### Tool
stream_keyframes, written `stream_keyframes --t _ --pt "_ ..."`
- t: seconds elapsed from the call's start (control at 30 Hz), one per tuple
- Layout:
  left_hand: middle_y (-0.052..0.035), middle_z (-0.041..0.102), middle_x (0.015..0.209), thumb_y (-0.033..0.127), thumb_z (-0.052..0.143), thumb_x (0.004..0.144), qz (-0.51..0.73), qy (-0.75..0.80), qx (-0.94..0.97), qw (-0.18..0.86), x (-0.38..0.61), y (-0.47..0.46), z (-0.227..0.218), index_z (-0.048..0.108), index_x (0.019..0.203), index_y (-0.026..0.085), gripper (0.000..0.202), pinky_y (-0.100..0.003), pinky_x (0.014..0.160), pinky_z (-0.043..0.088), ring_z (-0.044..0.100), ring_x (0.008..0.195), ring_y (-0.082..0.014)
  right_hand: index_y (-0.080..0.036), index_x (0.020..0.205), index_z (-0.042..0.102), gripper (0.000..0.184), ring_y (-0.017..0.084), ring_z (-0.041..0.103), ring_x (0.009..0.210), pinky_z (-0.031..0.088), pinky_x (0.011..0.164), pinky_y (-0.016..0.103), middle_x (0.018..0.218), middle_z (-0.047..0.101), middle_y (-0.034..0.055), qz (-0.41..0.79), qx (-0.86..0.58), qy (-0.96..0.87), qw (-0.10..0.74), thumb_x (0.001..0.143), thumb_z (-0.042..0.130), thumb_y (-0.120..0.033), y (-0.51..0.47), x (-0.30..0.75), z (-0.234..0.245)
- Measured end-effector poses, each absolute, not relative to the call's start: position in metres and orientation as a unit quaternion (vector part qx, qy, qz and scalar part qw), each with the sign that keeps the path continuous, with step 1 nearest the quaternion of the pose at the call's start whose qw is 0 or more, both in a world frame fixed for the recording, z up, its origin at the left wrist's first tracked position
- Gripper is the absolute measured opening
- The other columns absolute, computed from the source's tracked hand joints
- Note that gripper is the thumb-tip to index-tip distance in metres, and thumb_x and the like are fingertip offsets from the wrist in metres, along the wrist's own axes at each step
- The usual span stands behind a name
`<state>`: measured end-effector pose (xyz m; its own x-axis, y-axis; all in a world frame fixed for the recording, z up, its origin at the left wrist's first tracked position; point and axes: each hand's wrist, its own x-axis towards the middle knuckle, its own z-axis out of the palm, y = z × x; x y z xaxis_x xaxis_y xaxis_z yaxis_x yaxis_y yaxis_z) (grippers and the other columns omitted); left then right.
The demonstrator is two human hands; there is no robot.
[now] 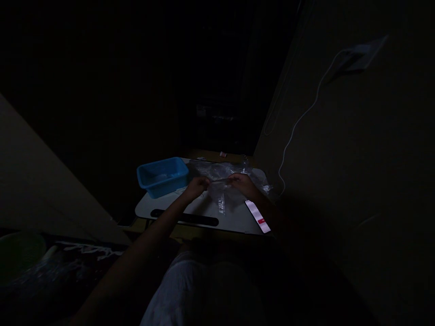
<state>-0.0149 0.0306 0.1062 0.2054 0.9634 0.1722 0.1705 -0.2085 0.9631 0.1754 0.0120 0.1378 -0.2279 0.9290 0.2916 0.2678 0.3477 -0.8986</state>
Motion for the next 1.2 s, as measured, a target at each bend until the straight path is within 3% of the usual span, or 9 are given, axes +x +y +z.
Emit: stream_keyframes --t 0.13,0.33,0.43,0.57,0.77,1.2 --pt "0.0032 0.052 0.055 0.023 0.055 0.058 0.475 0.398 0.582 0.527 -0.013 0.027 0.106 0.05 0.056 0.015 0.01 -0.024 0.059 0.043 0.05 0.053 -0.0091 -0.016 0.068 0.062 0.02 0.016 0.056 0.068 0.043 0.064 0.027 0.072 0.063 0.0022 0.332 -0.428 -0.741 0.397 0.056 0.068 -0.031 0.011 0.175 0.133" --pt "0.0025 0.056 0.059 0.019 0.059 0.054 0.453 0.41 0.589 0.53 -0.019 0.028 0.102 0.053 0.062 0.014 0.011 -0.026 0.062 0.044 0.053 0.06 -0.0115 -0.017 0.054 0.061 0.006 0.013 0.055 0.056 0.04 0.056 0.024 0.056 0.06 -0.0005 0.315 -0.452 -0.755 0.357 0.059 0.062 -0.02 0.015 0.181 0.119" --pt "0.0009 0.061 0.07 0.021 0.063 0.052 0.409 0.405 0.655 0.489 -0.017 0.025 0.105 0.058 0.073 0.015 0.023 -0.028 0.067 0.045 0.056 0.07 -0.015 -0.017 0.054 0.063 0.006 0.012 0.053 0.051 0.038 0.051 0.022 0.052 0.06 -0.0016 0.33 -0.439 -0.769 0.328 0.059 0.061 -0.019 0.016 0.18 0.119" --pt "-0.0003 0.062 0.071 0.033 0.066 0.055 0.396 0.392 0.734 0.389 -0.008 0.02 0.112 0.06 0.068 0.016 0.023 -0.027 0.072 0.044 0.056 0.074 -0.0162 -0.017 0.056 0.066 0.01 0.011 0.051 0.048 0.035 0.047 0.02 0.049 0.059 -0.0024 0.34 -0.422 -0.793 0.28 0.061 0.061 -0.025 0.015 0.173 0.124" --pt "0.0 0.06 0.059 0.042 0.051 0.07 0.404 0.393 0.733 0.381 -0.015 0.021 0.111 0.06 0.057 0.015 0.031 -0.023 0.063 0.042 0.055 0.063 -0.0137 -0.019 0.055 0.066 0.008 0.011 0.054 0.051 0.037 0.049 0.02 0.053 0.063 -0.0024 0.341 -0.423 -0.794 0.271 0.059 0.059 -0.021 0.016 0.187 0.124" --pt "0.0048 0.047 0.036 0.024 0.061 0.065 0.339 0.475 0.709 0.396 -0.042 0.033 0.132 0.063 0.057 0.013 0.014 -0.018 0.037 0.029 0.038 0.033 -0.0064 -0.018 0.054 0.066 0.008 0.007 0.045 0.036 0.033 0.037 0.018 0.048 0.06 -0.003 0.341 -0.459 -0.762 0.304 0.058 0.06 -0.022 0.032 0.218 0.147"
